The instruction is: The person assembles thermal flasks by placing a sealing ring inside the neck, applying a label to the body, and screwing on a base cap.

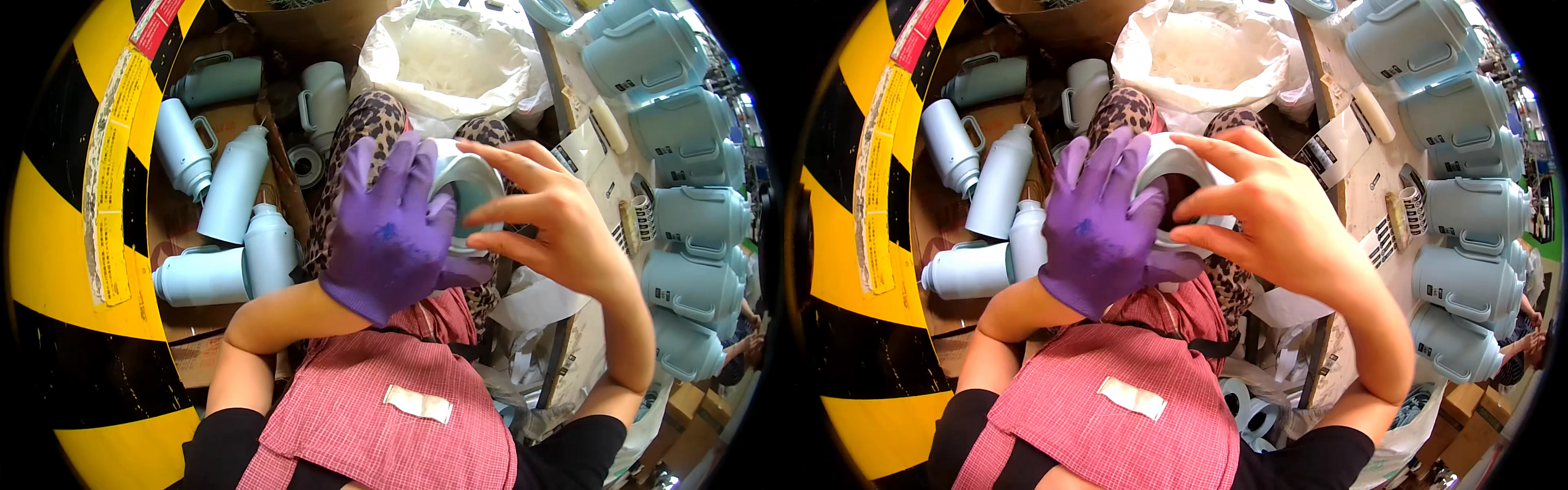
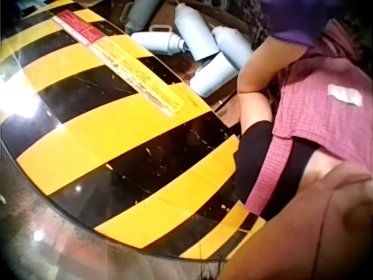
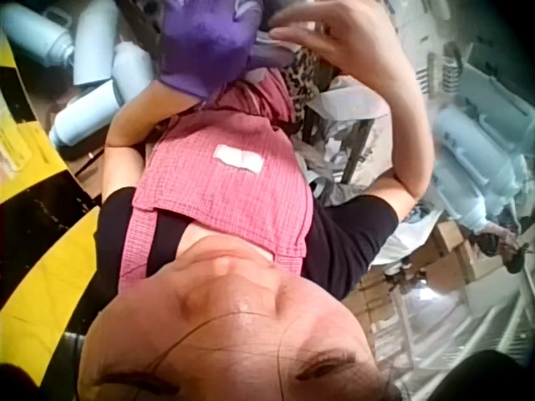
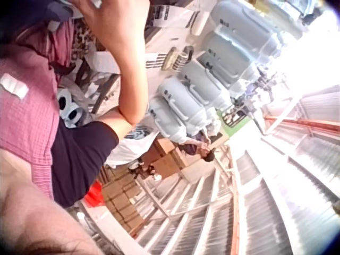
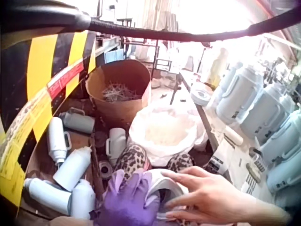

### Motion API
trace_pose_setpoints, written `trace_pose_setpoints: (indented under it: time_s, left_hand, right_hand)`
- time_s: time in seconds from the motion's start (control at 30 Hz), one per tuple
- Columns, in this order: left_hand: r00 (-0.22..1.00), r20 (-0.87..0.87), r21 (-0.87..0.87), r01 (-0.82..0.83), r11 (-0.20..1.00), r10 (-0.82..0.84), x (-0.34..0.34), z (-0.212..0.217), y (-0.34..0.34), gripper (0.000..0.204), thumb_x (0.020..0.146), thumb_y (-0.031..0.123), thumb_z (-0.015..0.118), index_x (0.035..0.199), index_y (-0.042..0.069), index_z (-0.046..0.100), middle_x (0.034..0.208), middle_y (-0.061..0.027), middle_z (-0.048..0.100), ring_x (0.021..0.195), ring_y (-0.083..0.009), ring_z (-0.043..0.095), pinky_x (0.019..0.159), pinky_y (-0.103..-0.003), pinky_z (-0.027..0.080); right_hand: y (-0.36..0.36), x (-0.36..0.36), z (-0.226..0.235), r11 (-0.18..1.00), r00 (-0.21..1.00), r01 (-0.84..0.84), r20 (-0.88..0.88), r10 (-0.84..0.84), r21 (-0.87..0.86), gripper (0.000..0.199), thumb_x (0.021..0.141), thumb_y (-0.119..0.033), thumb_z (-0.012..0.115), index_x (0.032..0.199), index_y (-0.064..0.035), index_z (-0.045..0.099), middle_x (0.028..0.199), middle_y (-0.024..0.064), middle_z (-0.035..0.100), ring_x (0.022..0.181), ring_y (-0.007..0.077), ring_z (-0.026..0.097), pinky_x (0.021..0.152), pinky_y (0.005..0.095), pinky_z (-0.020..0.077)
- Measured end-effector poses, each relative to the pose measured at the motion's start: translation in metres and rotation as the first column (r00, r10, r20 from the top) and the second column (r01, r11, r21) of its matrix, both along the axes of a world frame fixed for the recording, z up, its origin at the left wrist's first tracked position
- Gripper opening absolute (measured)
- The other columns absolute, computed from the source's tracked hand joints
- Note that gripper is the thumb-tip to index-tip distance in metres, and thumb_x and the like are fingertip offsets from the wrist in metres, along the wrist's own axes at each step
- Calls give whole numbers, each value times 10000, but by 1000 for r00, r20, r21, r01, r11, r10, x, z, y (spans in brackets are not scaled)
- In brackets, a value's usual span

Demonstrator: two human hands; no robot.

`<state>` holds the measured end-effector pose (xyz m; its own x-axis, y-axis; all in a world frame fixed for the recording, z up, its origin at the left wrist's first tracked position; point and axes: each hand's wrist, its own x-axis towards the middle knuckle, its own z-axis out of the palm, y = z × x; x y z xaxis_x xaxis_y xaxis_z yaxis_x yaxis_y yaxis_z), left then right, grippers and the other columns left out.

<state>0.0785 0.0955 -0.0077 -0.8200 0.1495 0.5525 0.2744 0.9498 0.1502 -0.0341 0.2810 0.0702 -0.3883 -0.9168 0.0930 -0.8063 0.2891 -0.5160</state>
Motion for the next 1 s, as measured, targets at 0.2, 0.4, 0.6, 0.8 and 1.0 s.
trace_pose_setpoints:
  time_s: [0.2, 0.4, 0.6, 0.8, 1.0]
  left_hand:
    - [990, 70, 31, 124, 992, -125, -11, -4, -1, 652, 770, 636, 677, 916, 3, 719, 1234, -236, 637, 1221, -405, 571, 1025, -609, 415]
    - [985, 68, 41, 158, 987, -161, -10, -3, -8, 519, 752, 550, 772, 811, 41, 688, 1273, -237, 635, 1201, -418, 610, 1017, -525, 486]
    - [944, 39, 602, 240, 762, -328, -7, -19, -8, 395, 620, 257, 933, 748, 68, 611, 1384, -269, 572, 1324, -483, 523, 1096, -524, 433]
    - [888, -85, 639, 397, 659, -453, -32, 38, -29, 433, 599, 235, 965, 749, 79, 589, 1379, -282, 564, 1285, -457, 555, 1054, -490, 469]
    - [674, 594, 742, -249, 622, -439, -143, 40, -81, 425, 985, 377, 636, 1159, -10, 664, 1038, -94, 702, 938, -158, 650, 846, -305, 531]
  right_hand:
    - [-14, -9, -12, 988, 991, 21, 130, -41, 153, 145, 752, -167, 803, 782, -28, 779, 1416, 156, 565, 1223, 348, 545, 1011, 444, 470]
    - [-13, -1, -20, 994, 999, 46, -31, -44, 103, 157, 791, -160, 741, 784, -4, 765, 1342, 122, 591, 1174, 350, 547, 961, 419, 518]
    - [5, 0, -33, 993, 963, 13, 268, 19, -120, 163, 877, -220, 765, 923, -67, 798, 1500, 213, 493, 1347, 384, 432, 1113, 486, 363]
    - [43, -21, -26, 896, 899, 61, 415, 142, -439, 273, 920, -163, 719, 1180, -84, 747, 1335, 192, 642, 1215, 329, 598, 1075, 423, 437]
    - [178, -214, -87, 801, 804, 595, 64, -592, -60, 402, 971, -202, 636, 1348, -60, 628, 1431, 123, 588, 1320, 266, 545, 1121, 355, 403]
